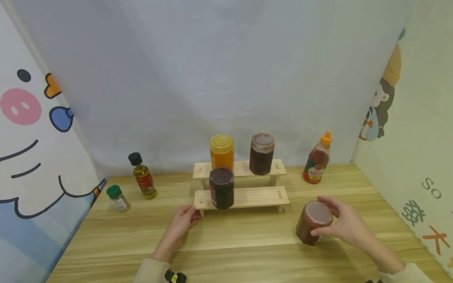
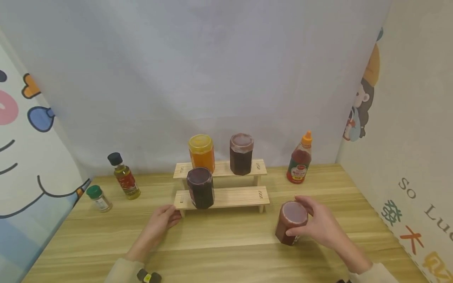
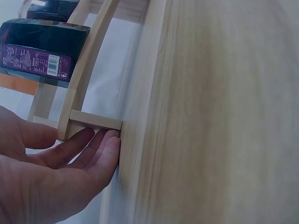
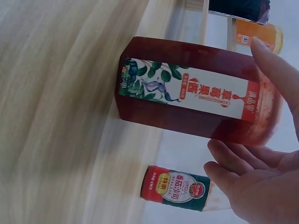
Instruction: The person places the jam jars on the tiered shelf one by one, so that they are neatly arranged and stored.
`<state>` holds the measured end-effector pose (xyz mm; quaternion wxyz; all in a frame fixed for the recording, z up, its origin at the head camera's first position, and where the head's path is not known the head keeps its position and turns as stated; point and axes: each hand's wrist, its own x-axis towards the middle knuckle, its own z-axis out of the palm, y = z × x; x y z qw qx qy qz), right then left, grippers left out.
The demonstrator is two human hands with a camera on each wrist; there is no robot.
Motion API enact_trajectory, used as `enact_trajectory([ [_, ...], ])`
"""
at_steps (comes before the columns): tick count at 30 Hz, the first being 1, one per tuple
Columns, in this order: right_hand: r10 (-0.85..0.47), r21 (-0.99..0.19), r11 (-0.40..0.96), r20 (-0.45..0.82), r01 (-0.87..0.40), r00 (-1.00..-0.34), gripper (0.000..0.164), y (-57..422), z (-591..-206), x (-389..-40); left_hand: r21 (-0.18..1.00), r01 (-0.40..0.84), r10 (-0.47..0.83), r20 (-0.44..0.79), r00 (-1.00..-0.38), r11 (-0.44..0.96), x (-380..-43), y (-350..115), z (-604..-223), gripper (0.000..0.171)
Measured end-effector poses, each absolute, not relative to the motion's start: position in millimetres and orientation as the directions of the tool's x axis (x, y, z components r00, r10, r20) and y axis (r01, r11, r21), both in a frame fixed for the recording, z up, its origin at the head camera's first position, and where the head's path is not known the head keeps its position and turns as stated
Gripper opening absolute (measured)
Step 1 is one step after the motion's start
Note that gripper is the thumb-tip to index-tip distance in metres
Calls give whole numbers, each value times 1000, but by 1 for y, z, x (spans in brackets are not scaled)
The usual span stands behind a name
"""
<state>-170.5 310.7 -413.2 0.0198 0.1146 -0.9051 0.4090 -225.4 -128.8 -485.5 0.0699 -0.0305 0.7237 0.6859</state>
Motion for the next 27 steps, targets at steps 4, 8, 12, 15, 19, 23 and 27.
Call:
enact_trajectory([
  [4, -187, -755, 616, 135, -224, -973, 89, 312, -417, -169, 989, -137, 55, -140, -989, 61, -225, -129, -485, 34],
  [8, -189, -779, 585, 141, -226, -972, 84, 312, -421, -169, 989, -137, 54, -140, -989, 57, -226, -129, -486, 35],
  [12, -205, -821, 526, 132, -223, -970, 78, 313, -425, -169, 989, -140, 52, -143, -988, 53, -227, -129, -487, 35],
  [15, -212, -840, 495, 131, -222, -969, 75, 314, -428, -169, 989, -138, 56, -141, -988, 57, -226, -130, -487, 36],
  [19, -195, -835, 503, 143, -225, -970, 71, 314, -430, -168, 989, -136, 62, -140, -988, 55, -226, -129, -485, 37],
  [23, -152, -821, 531, 151, -210, -977, 72, 313, -432, -169, 989, -137, 64, -140, -988, 50, -226, -128, -485, 37],
  [27, -104, -816, 548, 152, -184, -983, 73, 310, -433, -172, 990, -134, 62, -137, -989, 51, -226, -129, -485, 37],
])
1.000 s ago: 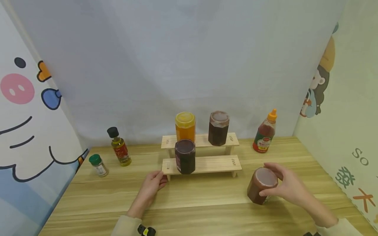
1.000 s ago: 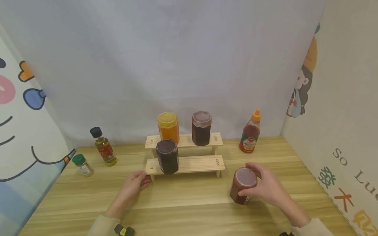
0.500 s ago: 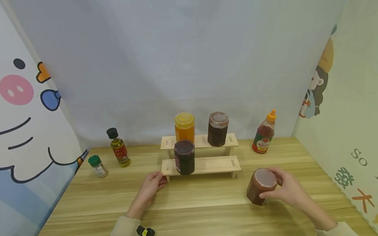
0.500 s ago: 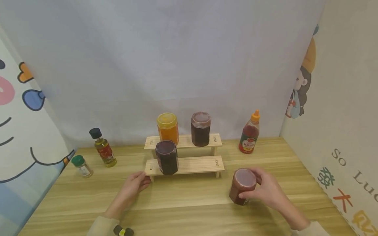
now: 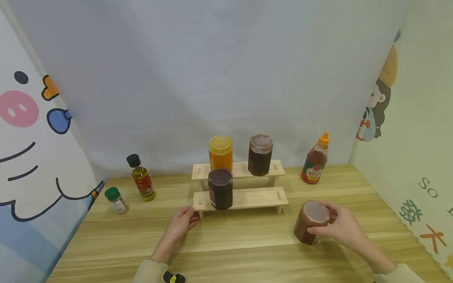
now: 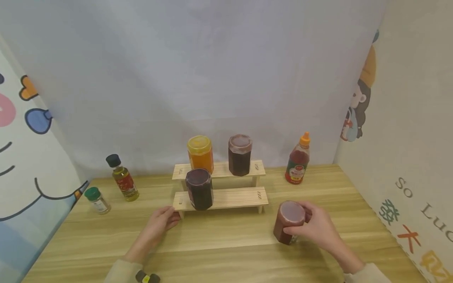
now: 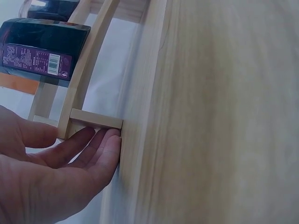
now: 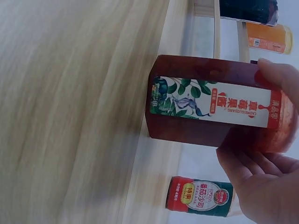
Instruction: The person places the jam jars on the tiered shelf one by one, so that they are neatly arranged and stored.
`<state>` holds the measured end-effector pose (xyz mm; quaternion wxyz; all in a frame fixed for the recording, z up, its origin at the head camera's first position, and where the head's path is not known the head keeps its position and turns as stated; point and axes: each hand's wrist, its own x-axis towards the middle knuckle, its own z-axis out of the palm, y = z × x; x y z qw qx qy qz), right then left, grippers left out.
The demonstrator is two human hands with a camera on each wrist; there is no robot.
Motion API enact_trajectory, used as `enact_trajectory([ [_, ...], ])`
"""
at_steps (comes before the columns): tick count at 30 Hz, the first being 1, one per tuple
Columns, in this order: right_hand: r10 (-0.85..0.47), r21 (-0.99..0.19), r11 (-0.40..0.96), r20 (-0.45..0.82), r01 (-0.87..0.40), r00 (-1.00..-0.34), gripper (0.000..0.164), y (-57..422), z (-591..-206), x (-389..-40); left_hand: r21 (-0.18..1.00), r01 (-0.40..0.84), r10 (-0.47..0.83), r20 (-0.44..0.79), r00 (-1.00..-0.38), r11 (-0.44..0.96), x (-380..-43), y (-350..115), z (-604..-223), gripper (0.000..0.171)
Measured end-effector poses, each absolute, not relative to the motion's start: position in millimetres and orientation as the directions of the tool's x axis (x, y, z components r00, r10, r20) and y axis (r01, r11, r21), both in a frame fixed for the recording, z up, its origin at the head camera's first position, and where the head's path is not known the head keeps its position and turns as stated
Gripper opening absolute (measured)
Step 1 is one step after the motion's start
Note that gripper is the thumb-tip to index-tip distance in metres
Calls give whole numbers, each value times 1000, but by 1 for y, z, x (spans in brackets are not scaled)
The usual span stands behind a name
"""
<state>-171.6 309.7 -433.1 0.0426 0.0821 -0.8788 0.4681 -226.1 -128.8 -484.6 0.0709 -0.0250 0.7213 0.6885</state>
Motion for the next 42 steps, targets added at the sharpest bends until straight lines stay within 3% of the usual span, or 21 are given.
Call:
enact_trajectory([
  [20, -113, -835, 526, 119, -161, -986, 78, 290, -414, -188, 988, -143, 59, -146, -988, 59, -225, -130, -480, 39],
  [42, -197, -900, 375, 157, -223, -968, 75, 244, -388, -217, 986, -151, 62, -156, -986, 70, -226, -131, -481, 36],
])
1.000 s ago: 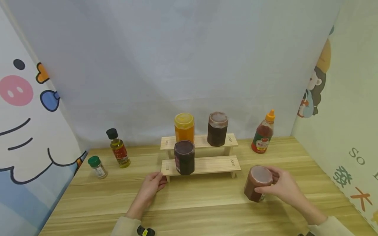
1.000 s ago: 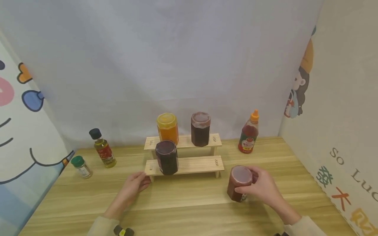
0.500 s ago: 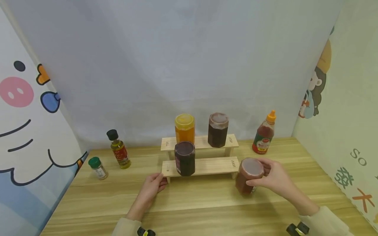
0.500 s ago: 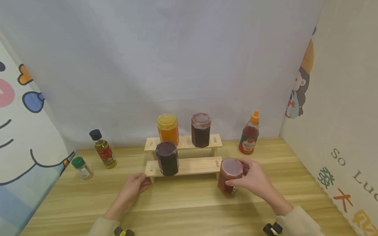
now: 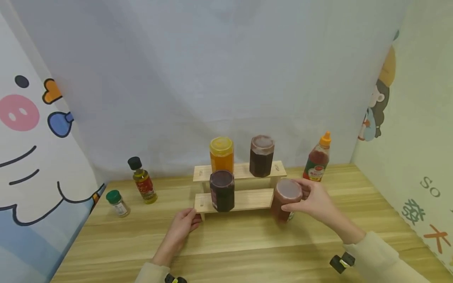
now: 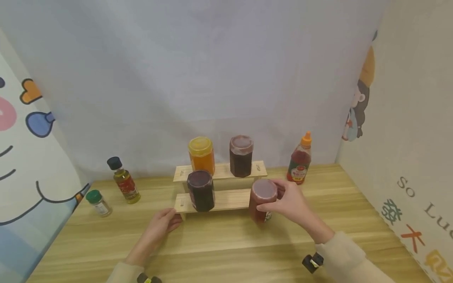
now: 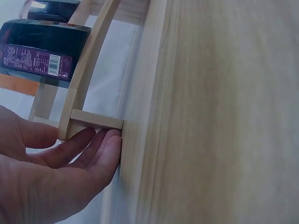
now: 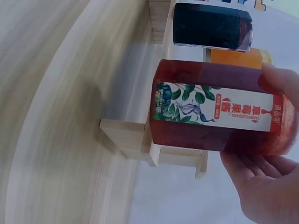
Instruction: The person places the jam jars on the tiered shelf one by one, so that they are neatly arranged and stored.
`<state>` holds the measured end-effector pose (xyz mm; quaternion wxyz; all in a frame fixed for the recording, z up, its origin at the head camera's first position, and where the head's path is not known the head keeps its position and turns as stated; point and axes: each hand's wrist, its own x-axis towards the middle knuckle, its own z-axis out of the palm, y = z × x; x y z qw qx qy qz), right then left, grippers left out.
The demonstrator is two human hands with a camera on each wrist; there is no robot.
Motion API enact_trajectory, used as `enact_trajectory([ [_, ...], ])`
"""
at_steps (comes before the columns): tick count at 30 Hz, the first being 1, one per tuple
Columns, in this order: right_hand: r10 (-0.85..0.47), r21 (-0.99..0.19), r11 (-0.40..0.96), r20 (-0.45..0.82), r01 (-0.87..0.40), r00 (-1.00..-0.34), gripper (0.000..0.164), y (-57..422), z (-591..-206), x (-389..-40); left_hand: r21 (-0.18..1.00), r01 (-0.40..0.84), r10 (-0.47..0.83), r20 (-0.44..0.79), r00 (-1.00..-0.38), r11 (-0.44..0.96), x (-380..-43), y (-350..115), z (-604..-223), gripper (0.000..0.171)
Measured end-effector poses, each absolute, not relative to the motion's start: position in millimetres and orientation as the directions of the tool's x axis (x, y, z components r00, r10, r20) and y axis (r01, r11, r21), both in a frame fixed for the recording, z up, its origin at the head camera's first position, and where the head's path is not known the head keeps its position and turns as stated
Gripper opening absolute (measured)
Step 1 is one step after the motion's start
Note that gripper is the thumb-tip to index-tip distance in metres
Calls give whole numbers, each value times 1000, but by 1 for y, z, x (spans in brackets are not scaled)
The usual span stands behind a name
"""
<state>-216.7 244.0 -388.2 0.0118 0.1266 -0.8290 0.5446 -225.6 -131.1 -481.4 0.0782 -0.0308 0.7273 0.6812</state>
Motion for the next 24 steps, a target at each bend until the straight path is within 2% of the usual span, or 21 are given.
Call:
enact_trajectory([
  [11, -156, -875, 401, 228, -273, -961, 76, 210, -390, -249, 988, -144, 52, -147, -988, 58, -224, -138, -483, 37],
  [24, -115, -898, 368, 212, -240, -971, 77, 197, -394, -258, 989, -133, 74, -137, -988, 62, -222, -133, -479, 38],
])
